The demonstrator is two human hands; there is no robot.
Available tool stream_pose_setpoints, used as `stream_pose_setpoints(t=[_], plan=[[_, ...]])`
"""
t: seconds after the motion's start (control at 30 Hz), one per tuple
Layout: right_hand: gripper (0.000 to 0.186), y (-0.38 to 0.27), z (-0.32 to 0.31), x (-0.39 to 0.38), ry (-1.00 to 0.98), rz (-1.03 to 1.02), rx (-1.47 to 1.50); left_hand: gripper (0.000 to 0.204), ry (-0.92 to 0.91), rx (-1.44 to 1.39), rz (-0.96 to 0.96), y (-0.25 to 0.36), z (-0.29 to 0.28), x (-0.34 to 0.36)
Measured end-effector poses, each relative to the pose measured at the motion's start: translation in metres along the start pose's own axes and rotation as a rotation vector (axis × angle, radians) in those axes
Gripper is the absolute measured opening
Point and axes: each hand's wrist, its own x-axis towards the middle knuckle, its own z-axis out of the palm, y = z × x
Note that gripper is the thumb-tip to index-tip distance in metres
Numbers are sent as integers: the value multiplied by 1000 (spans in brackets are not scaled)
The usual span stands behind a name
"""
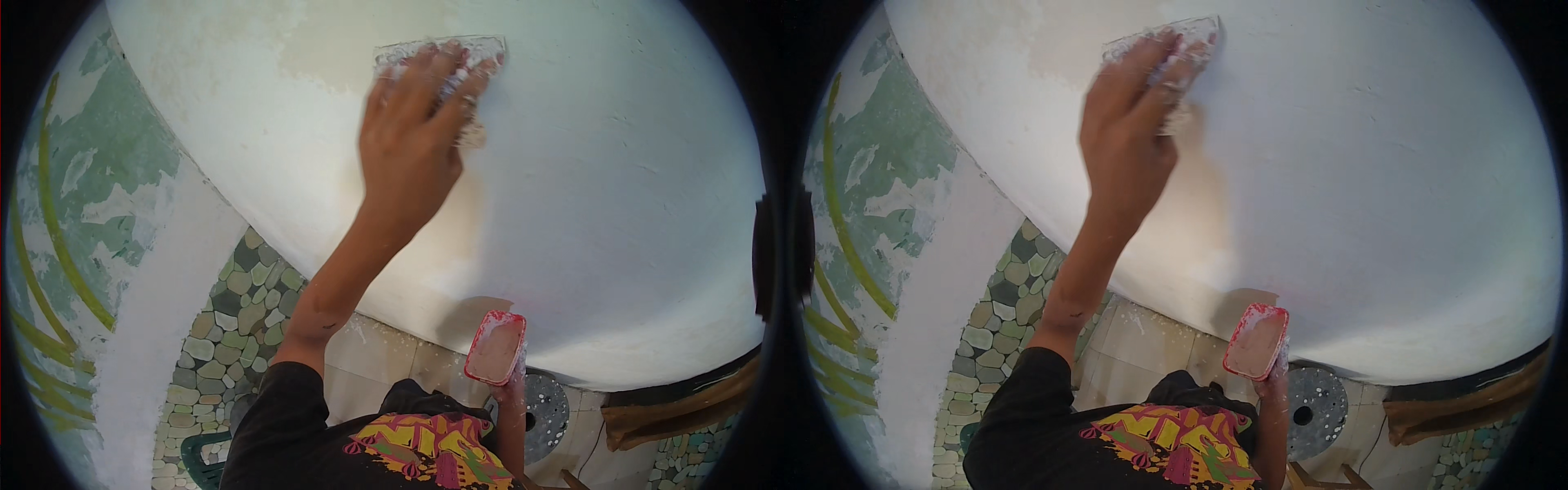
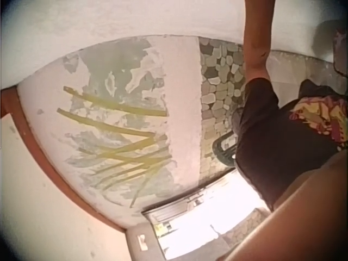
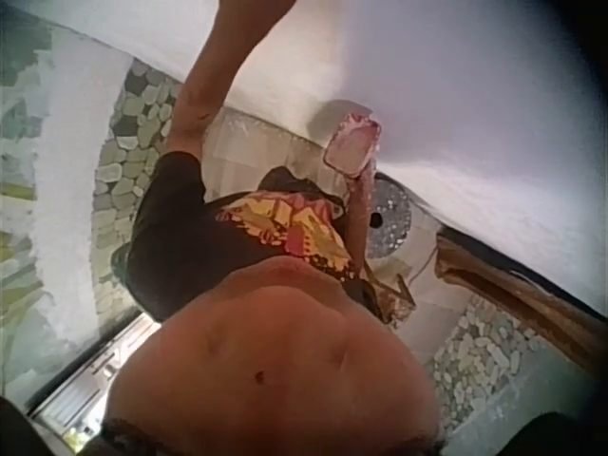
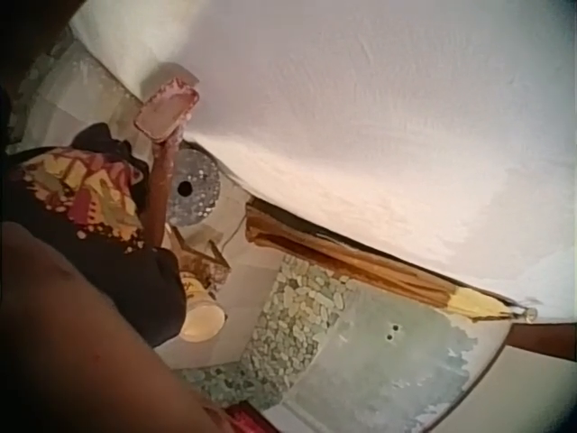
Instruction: Applying white putty to a wall using a plastic spreader.
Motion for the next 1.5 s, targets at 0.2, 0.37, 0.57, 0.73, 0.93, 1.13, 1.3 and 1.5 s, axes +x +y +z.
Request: stream_pose_setpoints(t=[0.2,0.37,0.57,0.73,0.93,1.13,1.3,1.5], plan=[[62,5,4,2,-16,32,46,67,28,-28,-32,11,21,-12],[61,7,10,-1,-21,41,5,57,-186,-59,-42,20,6,-41],[61,12,5,-18,-44,-10,21,64,-385,-366,-215,16,-44,-39],[60,24,-2,-29,-44,-21,-18,49,40,-672,-337,-28,-44,-8],[54,31,-3,-35,-29,-24,58,46,27,-94,-135,-29,-19,13],[59,29,1,-39,-28,-41,62,44,-281,-167,-244,-11,-41,16],[58,35,-4,-35,-33,-48,43,42,-47,-141,-174,-10,-38,26],[58,33,2,-33,-39,-39,57,41,-427,-161,-276,13,-41,7]])
